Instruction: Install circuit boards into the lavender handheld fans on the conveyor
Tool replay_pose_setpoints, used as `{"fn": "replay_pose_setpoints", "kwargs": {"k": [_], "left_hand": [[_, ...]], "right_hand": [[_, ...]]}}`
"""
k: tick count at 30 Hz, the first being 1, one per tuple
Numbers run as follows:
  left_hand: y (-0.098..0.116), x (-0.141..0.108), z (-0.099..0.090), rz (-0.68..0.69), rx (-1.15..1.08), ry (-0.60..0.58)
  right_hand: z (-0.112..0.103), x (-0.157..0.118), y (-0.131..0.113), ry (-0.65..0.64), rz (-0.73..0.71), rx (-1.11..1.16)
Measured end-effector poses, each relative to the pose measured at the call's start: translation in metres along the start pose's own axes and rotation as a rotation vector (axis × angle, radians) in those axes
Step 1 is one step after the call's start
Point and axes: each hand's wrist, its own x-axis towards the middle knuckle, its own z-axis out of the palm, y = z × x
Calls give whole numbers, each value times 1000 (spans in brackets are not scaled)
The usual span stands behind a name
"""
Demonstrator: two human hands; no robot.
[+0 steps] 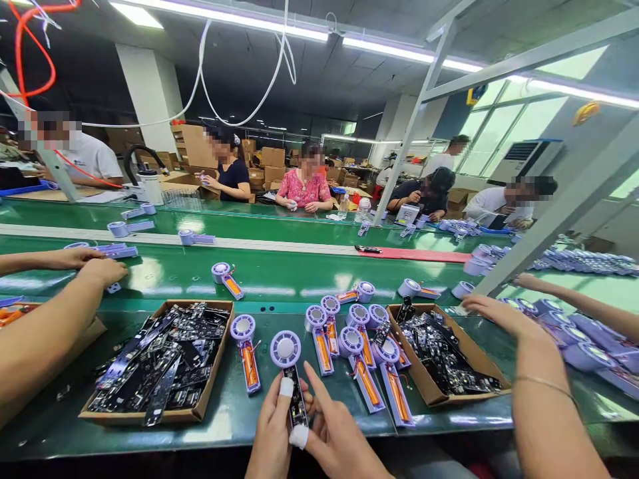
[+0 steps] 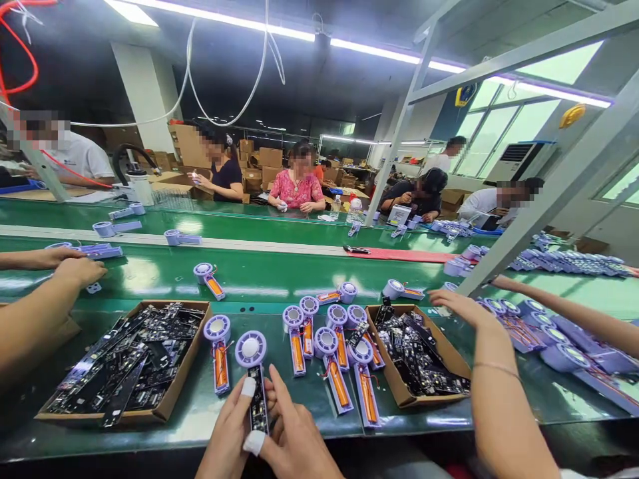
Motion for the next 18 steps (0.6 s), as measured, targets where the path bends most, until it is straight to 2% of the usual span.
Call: {"fn": "replay_pose_setpoints", "kwargs": {"k": [3,6,10,13,15,18], "left_hand": [[3,-1,3,-50,-16,-3],[3,-2,1,-40,78,24],[-1,2,-4,18,215,50],[2,7,-3,133,488,23],[9,8,0,223,685,15],[26,5,0,304,842,27]], "right_hand": [[17,2,11,22,56,407],[32,0,15,110,113,639],[44,0,18,221,123,670],[49,1,29,264,129,655],[49,3,37,292,137,612],[39,8,43,308,138,437]]}}
